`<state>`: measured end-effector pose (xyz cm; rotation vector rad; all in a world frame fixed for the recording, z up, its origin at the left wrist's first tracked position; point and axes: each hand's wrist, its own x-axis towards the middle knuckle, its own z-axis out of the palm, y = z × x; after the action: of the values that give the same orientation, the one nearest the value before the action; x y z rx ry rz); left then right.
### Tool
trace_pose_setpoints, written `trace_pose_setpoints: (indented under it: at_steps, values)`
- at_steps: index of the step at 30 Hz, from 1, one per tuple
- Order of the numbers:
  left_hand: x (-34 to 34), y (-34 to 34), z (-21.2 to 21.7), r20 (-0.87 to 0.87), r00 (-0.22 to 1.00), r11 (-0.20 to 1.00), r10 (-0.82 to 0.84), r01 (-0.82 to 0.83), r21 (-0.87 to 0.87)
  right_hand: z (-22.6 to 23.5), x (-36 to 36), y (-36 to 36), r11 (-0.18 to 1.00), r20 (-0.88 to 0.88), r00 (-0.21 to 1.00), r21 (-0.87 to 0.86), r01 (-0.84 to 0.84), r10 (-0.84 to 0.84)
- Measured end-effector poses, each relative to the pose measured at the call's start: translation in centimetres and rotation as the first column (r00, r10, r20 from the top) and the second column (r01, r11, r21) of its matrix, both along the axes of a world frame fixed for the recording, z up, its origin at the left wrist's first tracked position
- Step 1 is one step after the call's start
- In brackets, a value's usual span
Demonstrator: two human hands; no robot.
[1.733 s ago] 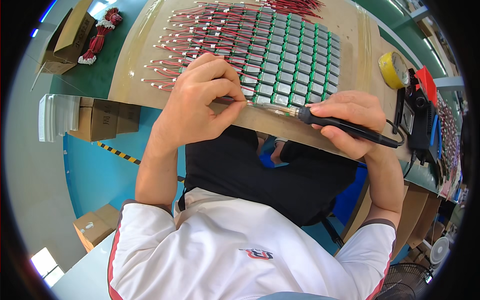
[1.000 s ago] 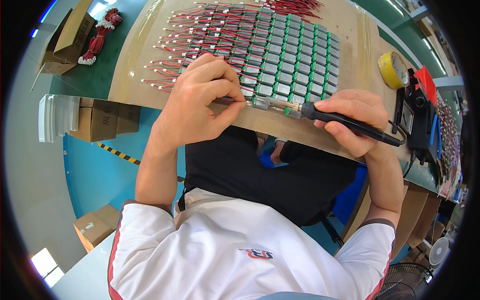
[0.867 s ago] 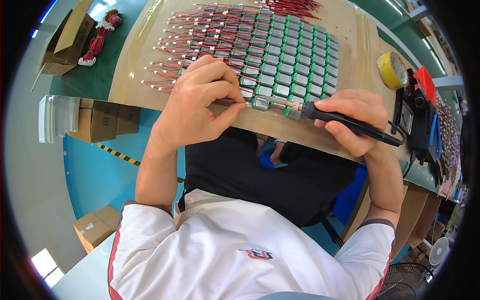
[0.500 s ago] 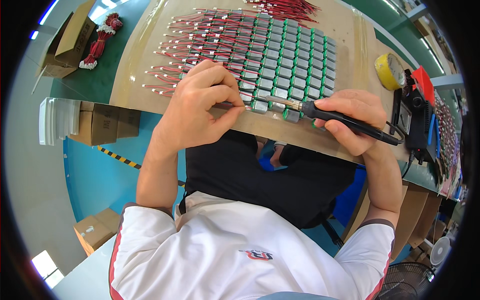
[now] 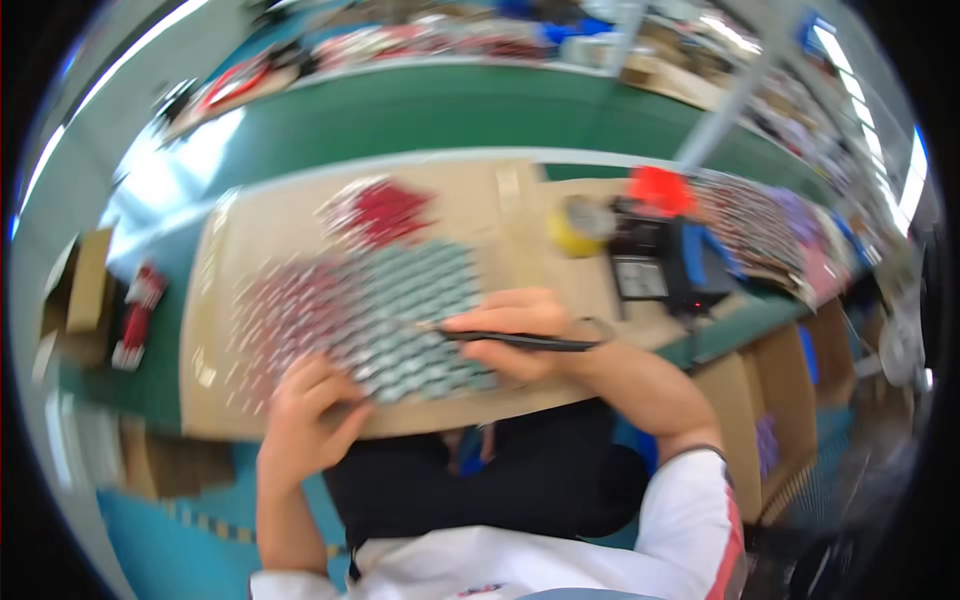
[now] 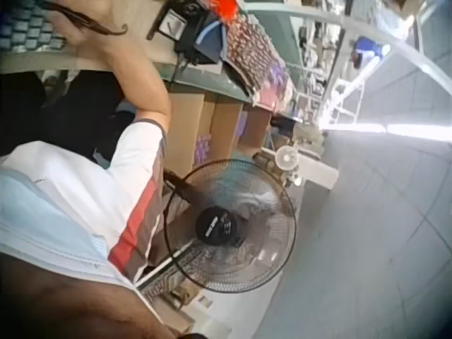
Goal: Soldering wires onto small electronic components arranged in a grid at a factory workbench.
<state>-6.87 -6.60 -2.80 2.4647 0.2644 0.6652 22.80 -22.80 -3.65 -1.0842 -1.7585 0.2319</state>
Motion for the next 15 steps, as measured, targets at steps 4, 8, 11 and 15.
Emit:
trace_pose_setpoints:
  at_steps: [4,8,11,15]
  values:
    - [-2.2,-0.4,2.7,0.079,0.994,0.997,0.076,-0.075,-0.014,0.9,-0.5,3.1,0.983,-0.035,0.996,0.163,0.085,-0.080]
    - [0.1,3.1,4.5,0.150,0.988,0.993,0.034,-0.050,0.105,2.8,1.4,3.9,0.981,-0.132,0.981,0.114,0.160,-0.144]
    - [3.6,6.5,6.3,0.095,0.992,0.995,0.087,-0.091,0.048,4.0,2.5,4.9,0.973,-0.197,0.960,0.077,0.216,-0.198]
    - [8.9,15.2,4.6,-0.006,0.997,0.989,0.082,-0.081,0.126,3.9,3.5,8.7,0.975,-0.268,0.949,0.095,0.200,-0.169]
